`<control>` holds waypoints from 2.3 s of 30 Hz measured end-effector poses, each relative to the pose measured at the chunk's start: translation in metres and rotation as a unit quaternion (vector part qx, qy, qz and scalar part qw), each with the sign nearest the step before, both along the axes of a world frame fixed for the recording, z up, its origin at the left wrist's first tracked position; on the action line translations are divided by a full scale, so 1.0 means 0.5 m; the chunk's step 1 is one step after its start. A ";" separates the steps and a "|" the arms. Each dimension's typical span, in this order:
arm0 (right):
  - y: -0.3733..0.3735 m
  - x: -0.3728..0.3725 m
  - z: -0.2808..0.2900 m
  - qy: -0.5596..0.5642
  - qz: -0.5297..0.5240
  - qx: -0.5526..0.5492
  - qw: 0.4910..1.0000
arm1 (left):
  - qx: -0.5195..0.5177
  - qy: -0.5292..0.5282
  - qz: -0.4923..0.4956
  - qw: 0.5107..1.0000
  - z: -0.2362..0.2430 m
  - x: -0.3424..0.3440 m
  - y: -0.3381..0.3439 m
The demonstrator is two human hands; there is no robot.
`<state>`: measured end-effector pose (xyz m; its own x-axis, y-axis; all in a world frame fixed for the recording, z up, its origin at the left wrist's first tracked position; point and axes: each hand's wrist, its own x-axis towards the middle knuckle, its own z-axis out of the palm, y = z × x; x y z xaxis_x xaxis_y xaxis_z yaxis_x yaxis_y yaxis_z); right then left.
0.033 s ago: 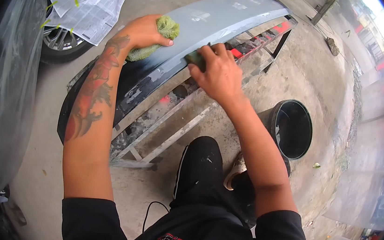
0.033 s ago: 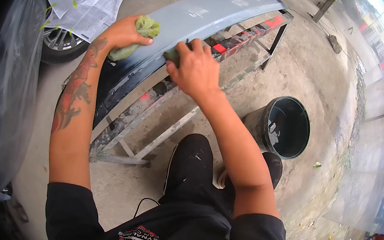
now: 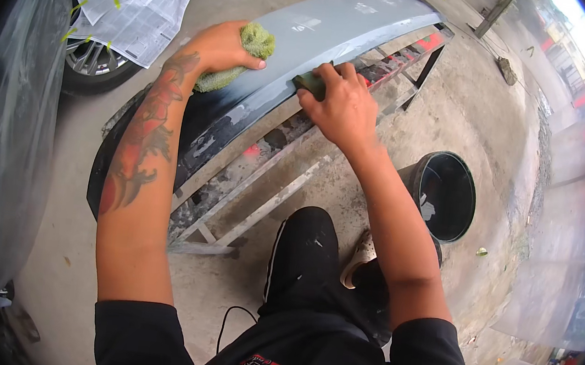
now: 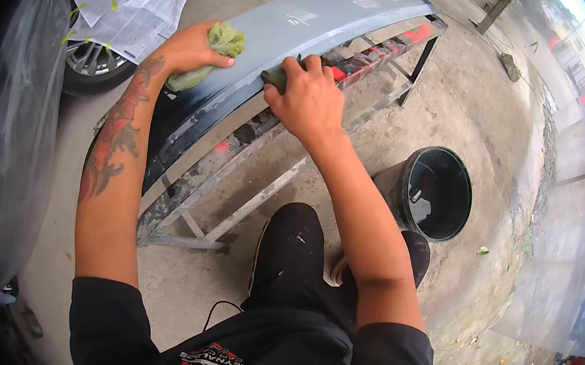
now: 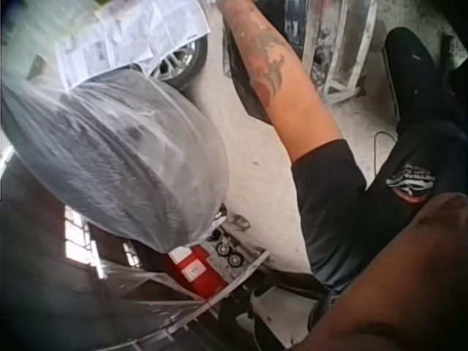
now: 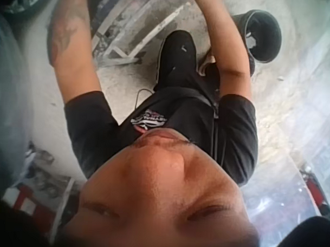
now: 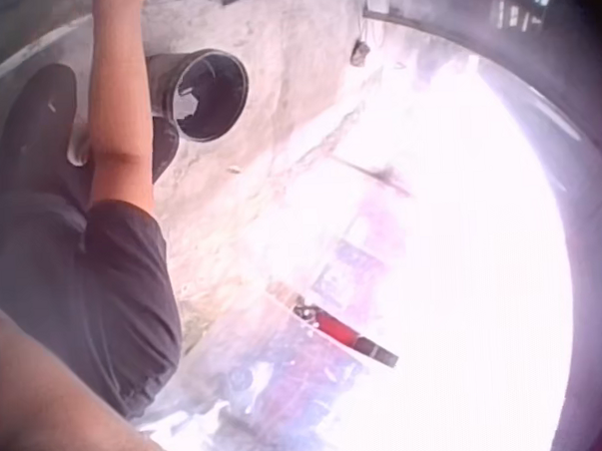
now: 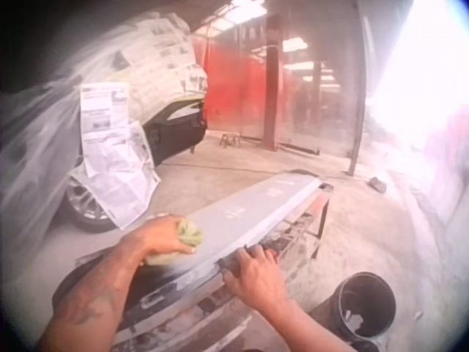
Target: Using a sanding block and water to wet sand a car bumper or spoiler on a stand.
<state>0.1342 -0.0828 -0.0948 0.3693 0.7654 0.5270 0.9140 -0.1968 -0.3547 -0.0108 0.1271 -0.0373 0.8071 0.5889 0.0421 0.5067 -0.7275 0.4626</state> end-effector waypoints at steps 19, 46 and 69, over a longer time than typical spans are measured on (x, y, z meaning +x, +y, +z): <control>0.006 -0.235 -0.035 0.044 0.145 0.096 0.984 | -0.010 -0.003 -0.001 1.000 -0.012 -0.002 0.011; 0.007 -0.037 -0.033 -0.056 0.108 0.069 0.990 | -0.016 -0.008 -0.026 0.999 -0.010 0.003 0.015; 0.009 0.105 -0.023 -0.022 -0.046 0.009 0.999 | -0.012 0.005 0.001 1.000 0.007 0.013 -0.009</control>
